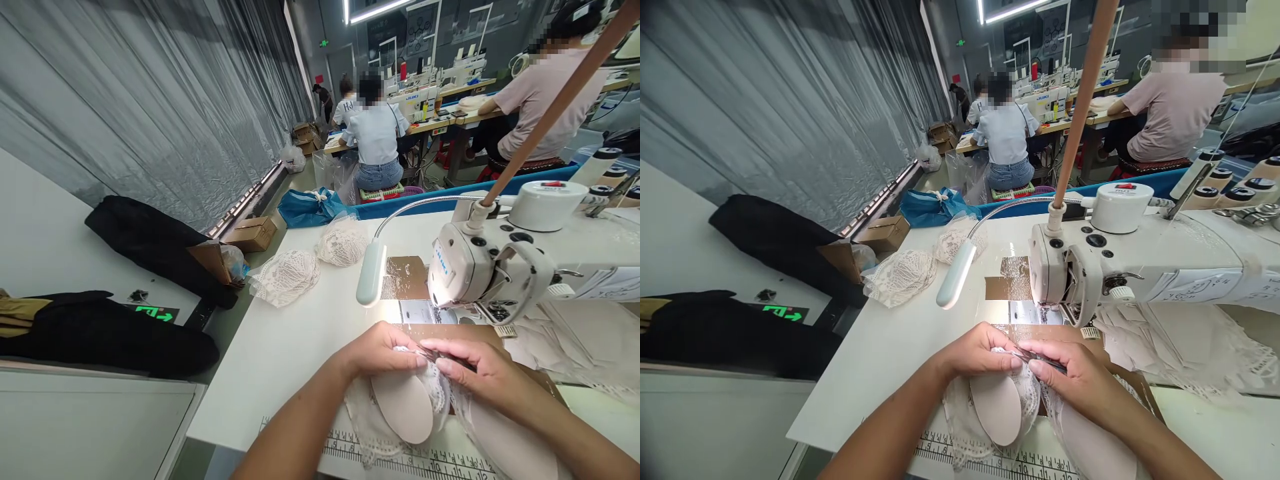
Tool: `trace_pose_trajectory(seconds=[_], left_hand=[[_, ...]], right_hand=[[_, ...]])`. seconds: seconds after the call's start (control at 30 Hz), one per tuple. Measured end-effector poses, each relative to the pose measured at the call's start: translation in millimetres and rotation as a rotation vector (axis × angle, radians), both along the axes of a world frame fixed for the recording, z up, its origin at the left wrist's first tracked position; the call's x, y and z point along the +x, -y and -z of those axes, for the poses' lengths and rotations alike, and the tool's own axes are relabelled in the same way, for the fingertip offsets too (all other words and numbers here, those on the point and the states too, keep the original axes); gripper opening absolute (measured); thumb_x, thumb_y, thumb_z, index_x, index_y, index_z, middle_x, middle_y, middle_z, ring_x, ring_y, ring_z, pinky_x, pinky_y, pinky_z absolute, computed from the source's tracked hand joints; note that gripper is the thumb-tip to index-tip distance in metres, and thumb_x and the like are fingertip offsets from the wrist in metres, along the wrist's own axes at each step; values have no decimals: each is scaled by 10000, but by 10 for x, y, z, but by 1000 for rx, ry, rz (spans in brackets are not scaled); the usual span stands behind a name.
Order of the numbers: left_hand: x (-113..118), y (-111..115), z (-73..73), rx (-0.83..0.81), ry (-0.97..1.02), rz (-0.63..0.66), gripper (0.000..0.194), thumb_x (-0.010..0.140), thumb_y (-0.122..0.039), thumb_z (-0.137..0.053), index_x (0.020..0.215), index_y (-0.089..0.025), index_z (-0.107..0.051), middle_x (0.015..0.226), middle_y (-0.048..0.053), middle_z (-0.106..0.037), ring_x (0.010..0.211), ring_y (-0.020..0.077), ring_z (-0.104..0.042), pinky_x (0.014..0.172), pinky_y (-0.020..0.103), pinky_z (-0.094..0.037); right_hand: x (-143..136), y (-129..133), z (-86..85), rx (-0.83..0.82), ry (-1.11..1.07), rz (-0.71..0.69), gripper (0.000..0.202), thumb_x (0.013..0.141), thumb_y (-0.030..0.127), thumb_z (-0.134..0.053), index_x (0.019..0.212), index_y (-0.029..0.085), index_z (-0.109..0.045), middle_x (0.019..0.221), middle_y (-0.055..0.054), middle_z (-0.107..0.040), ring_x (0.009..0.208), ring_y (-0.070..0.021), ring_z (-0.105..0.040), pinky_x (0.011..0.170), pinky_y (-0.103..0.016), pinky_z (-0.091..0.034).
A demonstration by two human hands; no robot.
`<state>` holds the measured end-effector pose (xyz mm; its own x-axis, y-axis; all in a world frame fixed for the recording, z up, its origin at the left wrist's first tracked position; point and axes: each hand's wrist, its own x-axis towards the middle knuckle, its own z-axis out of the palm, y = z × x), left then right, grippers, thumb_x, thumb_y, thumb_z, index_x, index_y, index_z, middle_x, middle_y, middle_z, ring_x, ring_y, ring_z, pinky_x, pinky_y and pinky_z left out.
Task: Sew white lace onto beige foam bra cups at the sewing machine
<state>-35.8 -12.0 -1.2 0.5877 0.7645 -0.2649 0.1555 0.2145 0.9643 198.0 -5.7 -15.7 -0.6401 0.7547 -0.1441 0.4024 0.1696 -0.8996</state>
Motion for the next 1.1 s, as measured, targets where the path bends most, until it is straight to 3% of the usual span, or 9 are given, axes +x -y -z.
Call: trace_pose_trajectory(seconds=[0.2, 0.4, 0.5, 0.6, 0.7, 0.8, 0.9, 1.0, 1.1], left_hand=[[10, 8, 13, -49, -33, -18, 364, 723, -455, -763, 870, -122, -772, 690, 9, -628, 666, 122, -505, 607, 223, -363], [4, 5, -12, -45, -61, -14, 333, 718, -442, -767, 807, -121, -769, 634, -8, -592, 605, 97, -460, 546, 210, -335], [6, 8, -12, -58, -62, -35, 327, 712, -433, -774, 829, -127, -774, 688, 12, -642, 655, 117, -519, 589, 211, -389], [30, 12, 4, -57, -77, -44, 358, 702, -448, -776, 863, -128, -775, 776, 42, -696, 744, 157, -588, 676, 231, -444], [30, 6, -5, -21, -76, 2, 403, 738, -484, -733, 910, -121, -766, 835, 48, -710, 801, 177, -614, 725, 238, -460], [-70, -6, -65, 73, -163, 126, 404, 720, -440, -752, 994, -144, -740, 881, 32, -694, 817, 177, -605, 699, 226, -454], [-255, -10, -144, 167, -324, 198, 411, 650, -321, -800, 1026, -182, -712, 843, 1, -639, 739, 149, -554, 615, 208, -410], [-393, 3, -199, 175, -364, 100, 348, 694, -270, -747, 1024, -174, -695, 735, -24, -539, 651, 112, -467, 573, 201, -354], [-388, 27, -216, 197, -269, 6, 342, 731, -272, -723, 1052, -162, -679, 744, -24, -504, 666, 105, -438, 598, 204, -345]], right_hand=[[-82, 54, -101, -36, -29, -29, 333, 911, 511, -479, 1039, 251, -642, 1000, -37, -683, 927, -238, -612, 802, -372, -473], [-113, 101, -147, -7, -29, 32, 319, 925, 503, -466, 951, 248, -658, 923, -27, -678, 867, -219, -609, 768, -355, -455], [-105, 80, -93, -18, -42, 95, 351, 920, 527, -471, 906, 231, -659, 879, -35, -668, 834, -215, -610, 755, -351, -461], [-119, 53, -5, -84, -146, 141, 373, 891, 547, -509, 997, 213, -634, 917, -48, -655, 847, -213, -621, 761, -341, -489], [-159, 47, 25, -139, -174, 92, 426, 834, 528, -597, 1123, 217, -607, 919, -37, -651, 863, -215, -624, 774, -333, -504], [-157, 54, -38, -23, -13, 77, 317, 868, 505, -542, 897, 215, -668, 778, -18, -637, 754, -205, -595, 689, -322, -479], [-92, 57, -111, 47, 97, 61, 381, 908, 504, -466, 716, 209, -612, 680, -9, -588, 668, -189, -541, 598, -303, -423], [-52, 57, -128, -37, 48, -136, 394, 911, 519, -468, 708, 207, -599, 707, -8, -598, 692, -190, -552, 626, -296, -430], [-103, 58, -107, -103, -28, -54, 409, 929, 544, -417, 796, 210, -611, 780, -25, -629, 757, -203, -583, 707, -315, -457]])
